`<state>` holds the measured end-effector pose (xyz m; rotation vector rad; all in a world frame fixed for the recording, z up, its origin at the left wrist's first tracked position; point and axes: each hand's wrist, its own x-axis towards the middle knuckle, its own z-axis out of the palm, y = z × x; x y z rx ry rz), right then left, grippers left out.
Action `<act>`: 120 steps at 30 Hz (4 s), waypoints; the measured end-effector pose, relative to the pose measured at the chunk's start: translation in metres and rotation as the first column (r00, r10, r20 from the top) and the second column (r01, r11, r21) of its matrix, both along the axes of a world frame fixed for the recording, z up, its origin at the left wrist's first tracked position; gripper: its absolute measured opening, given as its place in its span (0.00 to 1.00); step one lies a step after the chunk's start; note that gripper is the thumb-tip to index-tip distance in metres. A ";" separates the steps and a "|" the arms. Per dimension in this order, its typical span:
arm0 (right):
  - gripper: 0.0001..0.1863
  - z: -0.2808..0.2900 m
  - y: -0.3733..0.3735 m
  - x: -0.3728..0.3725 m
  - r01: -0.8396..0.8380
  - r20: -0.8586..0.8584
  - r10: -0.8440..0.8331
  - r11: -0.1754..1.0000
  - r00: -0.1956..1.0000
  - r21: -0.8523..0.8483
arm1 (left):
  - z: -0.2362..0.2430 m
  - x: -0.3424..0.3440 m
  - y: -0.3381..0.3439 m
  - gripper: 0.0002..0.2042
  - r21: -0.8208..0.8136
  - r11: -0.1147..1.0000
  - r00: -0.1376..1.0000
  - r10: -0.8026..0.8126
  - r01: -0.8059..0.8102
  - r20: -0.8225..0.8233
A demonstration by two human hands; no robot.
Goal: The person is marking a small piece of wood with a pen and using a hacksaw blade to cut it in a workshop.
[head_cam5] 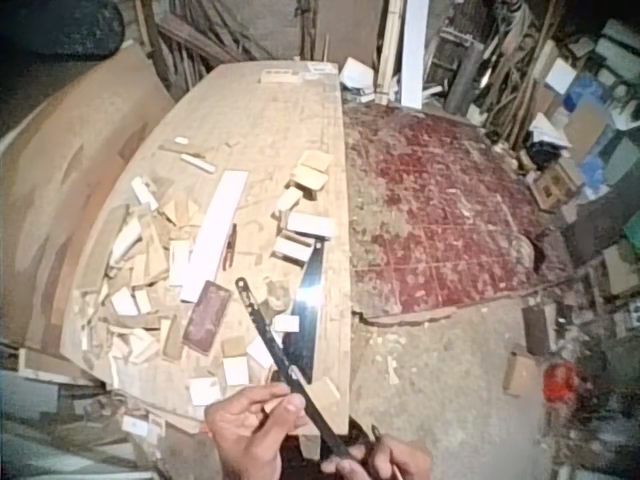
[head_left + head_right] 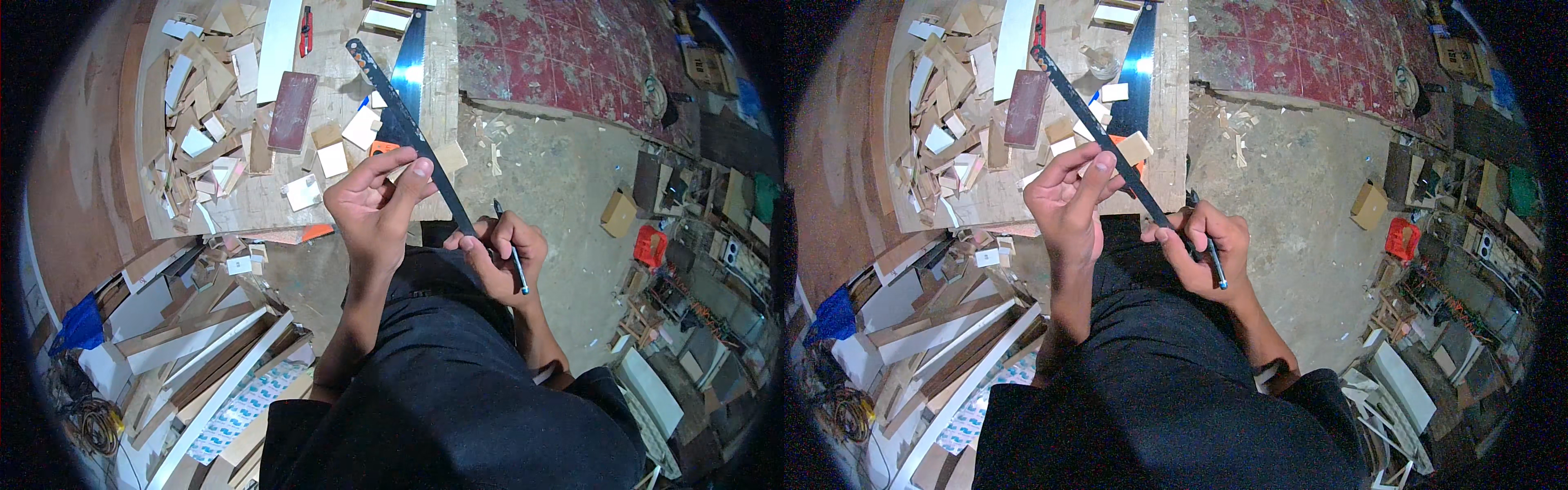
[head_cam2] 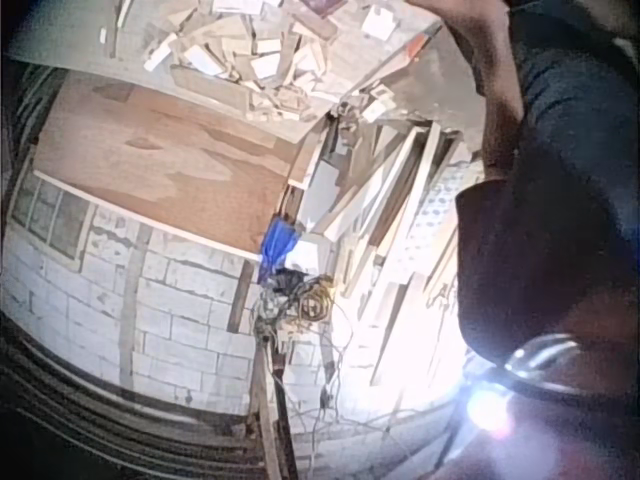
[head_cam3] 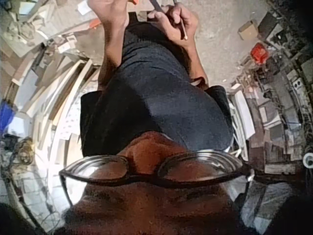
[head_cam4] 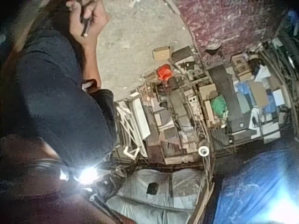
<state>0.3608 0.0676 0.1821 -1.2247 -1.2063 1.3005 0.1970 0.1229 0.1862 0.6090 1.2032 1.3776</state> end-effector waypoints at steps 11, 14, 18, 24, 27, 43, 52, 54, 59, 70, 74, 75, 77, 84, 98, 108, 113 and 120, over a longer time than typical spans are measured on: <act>0.21 0.006 0.002 0.002 -0.034 -0.011 0.034 0.999 0.999 -0.032 | 0.002 0.001 0.000 0.10 0.023 0.999 0.999 0.024 -0.023 -0.035; 0.21 0.006 0.001 0.001 -0.037 -0.006 0.037 0.999 0.999 -0.036 | 0.001 0.001 -0.001 0.10 0.028 0.999 0.999 0.034 -0.033 -0.041; 0.21 0.006 0.000 0.000 -0.025 -0.012 0.025 0.999 1.000 -0.032 | 0.000 0.001 -0.003 0.10 0.024 0.999 0.998 0.041 -0.040 -0.053; 0.20 -0.002 -0.004 0.002 -0.036 -0.013 0.036 0.999 0.999 -0.011 | -0.001 0.004 -0.002 0.09 0.022 0.999 0.999 0.037 -0.036 -0.035; 0.19 -0.005 -0.005 0.003 -0.048 -0.005 0.048 0.999 0.999 0.004 | -0.005 0.006 -0.001 0.09 0.033 0.999 0.999 0.031 -0.030 -0.029; 0.22 -0.151 0.077 0.024 0.163 -0.049 -0.174 0.970 0.984 -0.178 | -0.155 0.017 0.043 0.08 -0.083 0.935 0.913 -0.355 0.346 -0.200; 0.21 -0.292 0.054 0.033 0.205 -0.088 -0.272 0.867 0.958 -0.453 | -0.282 0.039 0.030 0.08 -0.349 0.831 0.633 -0.556 0.433 -0.538; 0.20 -0.313 0.046 0.041 0.303 0.108 -0.283 0.884 0.953 -0.356 | -0.279 0.053 0.032 0.09 -0.349 0.824 0.542 -0.559 0.446 -0.628; 0.21 -0.321 0.042 0.025 0.396 0.284 -0.319 0.875 0.904 -0.279 | -0.291 0.048 0.031 0.10 -0.403 0.809 0.387 -0.567 0.428 -0.727; 0.21 -0.313 0.051 0.018 0.449 0.524 -0.313 0.881 0.792 -0.152 | -0.288 0.063 0.035 0.08 -0.467 0.816 0.289 -0.564 0.341 -0.774; 0.22 -0.309 0.051 0.013 0.461 0.511 -0.321 0.870 0.797 -0.174 | -0.287 0.064 0.036 0.08 -0.504 0.814 0.262 -0.574 0.289 -0.776; 0.20 -0.308 0.051 0.012 0.453 0.536 -0.304 0.875 0.788 -0.170 | -0.287 0.064 0.036 0.07 -0.507 0.818 0.248 -0.569 0.270 -0.784; 0.19 -0.308 0.052 0.014 0.448 0.568 -0.288 0.879 0.771 -0.164 | -0.283 0.070 0.037 0.07 -0.510 0.821 0.241 -0.565 0.258 -0.789; 0.17 -0.311 0.054 0.016 0.468 0.563 -0.303 0.867 0.769 -0.173 | -0.276 0.078 0.049 0.08 -0.561 0.791 0.083 -0.593 0.243 -0.801; 0.16 -0.309 0.060 0.015 0.478 0.623 -0.275 0.859 0.733 -0.183 | -0.287 0.078 0.051 0.08 -0.583 0.778 0.092 -0.614 0.234 -0.784; 0.19 -0.295 0.062 0.015 0.457 0.763 -0.122 0.855 0.635 -0.243 | -0.288 0.076 0.048 0.06 -0.593 0.774 0.065 -0.619 0.222 -0.783; 0.21 -0.302 0.055 0.016 0.418 0.737 -0.139 0.884 0.662 -0.208 | -0.290 0.072 0.043 0.04 -0.520 0.815 0.100 -0.558 0.257 -0.824; 0.22 -0.308 0.032 0.028 0.305 0.612 -0.196 0.949 0.766 -0.077 | -0.296 0.060 0.033 0.07 -0.358 0.780 0.223 -0.525 0.514 -0.822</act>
